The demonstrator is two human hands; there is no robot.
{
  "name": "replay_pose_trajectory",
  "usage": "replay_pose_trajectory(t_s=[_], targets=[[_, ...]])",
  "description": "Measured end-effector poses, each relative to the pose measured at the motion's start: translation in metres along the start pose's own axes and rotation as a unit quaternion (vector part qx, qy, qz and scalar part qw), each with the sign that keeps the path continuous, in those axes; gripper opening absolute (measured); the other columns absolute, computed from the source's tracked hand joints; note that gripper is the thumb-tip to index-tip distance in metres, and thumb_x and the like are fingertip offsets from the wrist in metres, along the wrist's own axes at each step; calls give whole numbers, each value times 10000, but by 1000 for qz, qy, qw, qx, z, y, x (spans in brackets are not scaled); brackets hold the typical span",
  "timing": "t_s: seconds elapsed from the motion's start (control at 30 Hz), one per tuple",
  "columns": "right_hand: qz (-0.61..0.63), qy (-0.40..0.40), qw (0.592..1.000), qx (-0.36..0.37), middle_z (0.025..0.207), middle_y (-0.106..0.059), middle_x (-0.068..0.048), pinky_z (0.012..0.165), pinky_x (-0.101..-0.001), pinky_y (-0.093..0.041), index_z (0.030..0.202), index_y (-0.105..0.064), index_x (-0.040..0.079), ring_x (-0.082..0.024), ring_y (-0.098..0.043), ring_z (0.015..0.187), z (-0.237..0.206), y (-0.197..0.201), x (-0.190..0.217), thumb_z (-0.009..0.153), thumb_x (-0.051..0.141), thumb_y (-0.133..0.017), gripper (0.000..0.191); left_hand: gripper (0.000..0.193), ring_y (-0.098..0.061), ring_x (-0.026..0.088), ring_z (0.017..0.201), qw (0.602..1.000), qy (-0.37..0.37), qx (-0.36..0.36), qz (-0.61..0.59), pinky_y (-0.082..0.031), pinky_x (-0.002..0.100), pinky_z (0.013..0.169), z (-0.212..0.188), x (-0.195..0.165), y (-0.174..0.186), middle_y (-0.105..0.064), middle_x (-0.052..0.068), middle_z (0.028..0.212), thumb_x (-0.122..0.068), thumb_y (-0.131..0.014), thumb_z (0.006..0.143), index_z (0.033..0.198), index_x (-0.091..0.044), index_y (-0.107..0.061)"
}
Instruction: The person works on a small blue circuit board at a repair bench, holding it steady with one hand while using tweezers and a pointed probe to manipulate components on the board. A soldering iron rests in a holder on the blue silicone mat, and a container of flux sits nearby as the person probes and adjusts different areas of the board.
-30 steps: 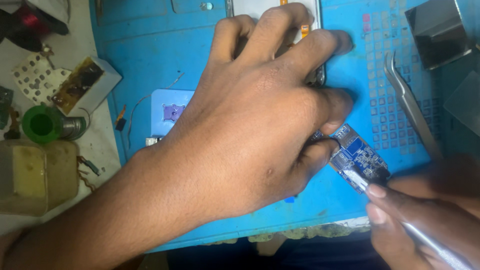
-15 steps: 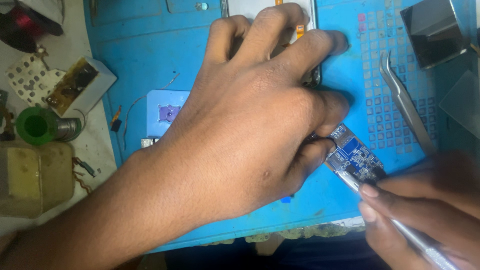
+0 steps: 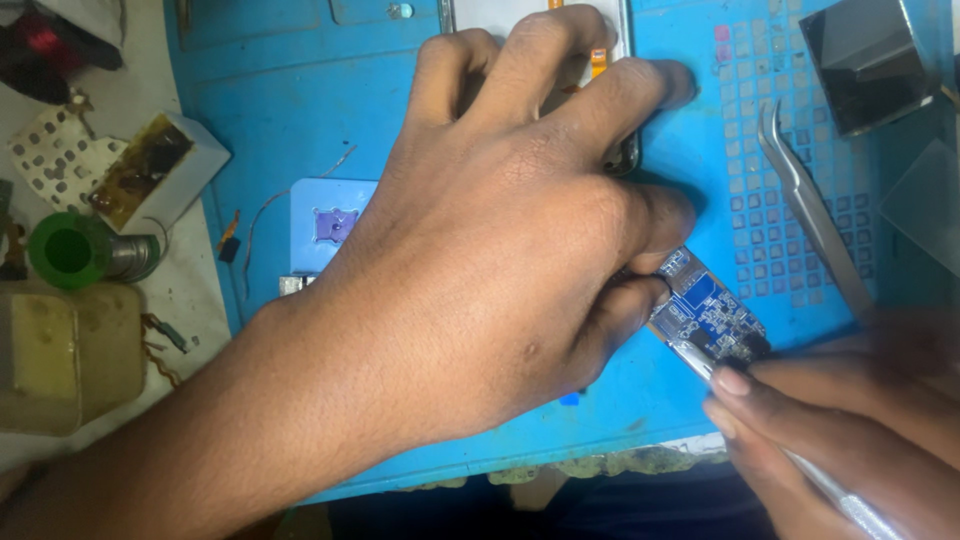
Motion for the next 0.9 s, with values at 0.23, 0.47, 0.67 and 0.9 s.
replay_pose_trajectory(t_s=[0.23, 0.47, 0.67, 0.9], targets=[[-59, 53, 997, 13, 962, -722, -32, 746, -384, -560, 1145, -697, 99, -158, -710, 792, -13, -6, -3, 802, 160, -823, 371, 118, -447, 403, 1296, 1000, -1, -11, -2, -327, 580, 1045, -2, 1, 0, -603, 170, 1328, -193, -814, 772, 878, -144, -803], [-125, 107, 986, 21, 864, -729, -52, 664, -357, -529, 1114, -698, 92, -158, -683, 717, -33, -15, -4, 820, 189, -839, 341, 169, -452, 413, 1305, 1000, 1, -13, 2, -338, 578, 1049, -2, 1, -1, -604, 184, 1345, -215, -818, 787, 936, -135, -818], [-126, 162, 978, -34, 799, -711, 6, 633, -374, -492, 1125, -660, 106, -163, -652, 664, -18, -11, 2, 851, 190, -842, 339, 186, -455, 417, 1306, 1000, -1, -12, 8, -339, 586, 1047, -3, 1, 0, -605, 187, 1346, -217, -819, 782, 952, -140, -818], [-121, 195, 973, 0, 907, -711, -31, 683, -383, -528, 1091, -699, 103, -171, -679, 750, -22, -10, -4, 861, 191, -783, 260, 186, -454, 422, 1312, 1000, -1, -13, 0, -336, 594, 1048, -3, 1, 0, -603, 187, 1347, -224, -823, 789, 951, -133, -815]])
Point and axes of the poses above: each hand's wrist, its own z-axis towards the middle knuckle, its own y-axis out of the back of the hand, x = y × z, the point moved 3 cm from there along z, towards the middle knuckle
